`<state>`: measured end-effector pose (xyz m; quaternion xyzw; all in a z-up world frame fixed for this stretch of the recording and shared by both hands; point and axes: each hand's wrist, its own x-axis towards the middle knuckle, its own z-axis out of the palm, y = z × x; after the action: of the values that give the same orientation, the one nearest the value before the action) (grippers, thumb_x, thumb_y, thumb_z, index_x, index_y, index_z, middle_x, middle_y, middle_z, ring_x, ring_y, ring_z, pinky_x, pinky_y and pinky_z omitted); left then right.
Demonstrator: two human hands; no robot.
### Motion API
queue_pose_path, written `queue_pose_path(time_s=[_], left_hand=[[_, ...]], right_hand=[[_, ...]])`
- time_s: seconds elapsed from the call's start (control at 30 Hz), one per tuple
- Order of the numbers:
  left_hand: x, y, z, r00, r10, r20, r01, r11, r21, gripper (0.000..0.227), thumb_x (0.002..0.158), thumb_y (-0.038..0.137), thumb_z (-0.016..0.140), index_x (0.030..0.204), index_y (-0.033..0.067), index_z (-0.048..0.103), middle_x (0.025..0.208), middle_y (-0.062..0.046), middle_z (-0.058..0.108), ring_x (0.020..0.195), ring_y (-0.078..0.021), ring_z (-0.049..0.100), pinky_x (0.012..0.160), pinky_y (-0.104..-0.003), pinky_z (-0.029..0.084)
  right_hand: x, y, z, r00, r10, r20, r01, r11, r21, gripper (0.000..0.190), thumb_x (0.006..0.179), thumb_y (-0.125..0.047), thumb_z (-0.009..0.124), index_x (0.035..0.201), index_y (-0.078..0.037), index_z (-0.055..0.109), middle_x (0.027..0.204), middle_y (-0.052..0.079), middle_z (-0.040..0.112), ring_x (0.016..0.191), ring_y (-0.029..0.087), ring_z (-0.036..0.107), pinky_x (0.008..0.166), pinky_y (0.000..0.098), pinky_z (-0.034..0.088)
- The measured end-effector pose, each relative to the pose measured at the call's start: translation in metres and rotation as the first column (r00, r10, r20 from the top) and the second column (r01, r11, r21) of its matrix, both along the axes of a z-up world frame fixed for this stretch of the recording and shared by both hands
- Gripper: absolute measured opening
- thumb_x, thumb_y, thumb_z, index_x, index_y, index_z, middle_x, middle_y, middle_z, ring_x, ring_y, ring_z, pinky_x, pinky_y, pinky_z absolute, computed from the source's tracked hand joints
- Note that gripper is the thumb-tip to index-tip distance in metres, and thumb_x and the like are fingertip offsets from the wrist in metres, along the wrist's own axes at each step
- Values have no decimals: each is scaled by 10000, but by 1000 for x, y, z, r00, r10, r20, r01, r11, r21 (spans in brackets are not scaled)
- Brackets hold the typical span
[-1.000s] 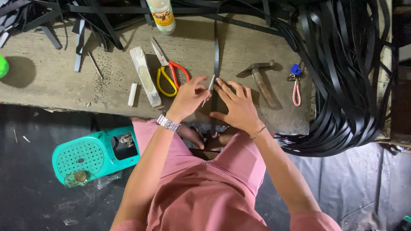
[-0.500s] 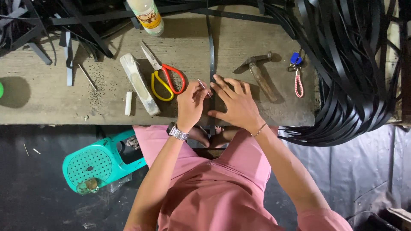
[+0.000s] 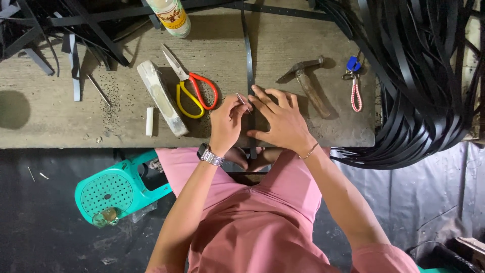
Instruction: The person hammers small metal rivets into a black leather strap using a hammer and a metal punch. They repeatedly position the strap, insert the rivet, and strike it to secure it in place.
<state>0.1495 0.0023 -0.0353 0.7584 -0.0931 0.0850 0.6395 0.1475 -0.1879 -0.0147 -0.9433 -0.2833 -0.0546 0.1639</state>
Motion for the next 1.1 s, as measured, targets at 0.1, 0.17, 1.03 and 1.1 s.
queue_pose_path(time_s=[0.1,0.17,1.03,1.1], left_hand=[[0,-1,2,1000,-5,1,5,1000,-2,64,1020,27,631,1072,41,666,901,-118,778,798,-240,773,770,-343,618],[0,-1,0,1000,-8,21,8,1000,7,70,1019,24,633,1069,51,674,886,-103,777,794,-236,771,776,-340,610],[1,2,3,996,-47,77,40,996,85,120,1007,18,632,1064,110,682,852,-34,774,794,-240,757,805,-349,579],[1,1,2,995,-51,84,44,996,78,117,1008,15,626,1050,108,683,852,-33,773,804,-236,759,809,-346,578]], right_hand=[[0,0,2,1000,11,0,-11,1000,24,845,859,-738,617,1482,-175,520,1585,14,473,1378,283,428,1018,518,353],[0,1,3,1000,18,12,-19,999,30,834,854,-739,627,1451,-163,544,1570,22,491,1374,289,434,1014,520,355],[0,2,6,999,24,33,-26,998,60,805,833,-714,670,1398,-146,587,1551,26,514,1365,300,447,1002,523,357],[0,1,4,998,29,49,-32,997,63,798,841,-729,658,1373,-138,598,1549,29,514,1361,298,447,1000,516,357]])
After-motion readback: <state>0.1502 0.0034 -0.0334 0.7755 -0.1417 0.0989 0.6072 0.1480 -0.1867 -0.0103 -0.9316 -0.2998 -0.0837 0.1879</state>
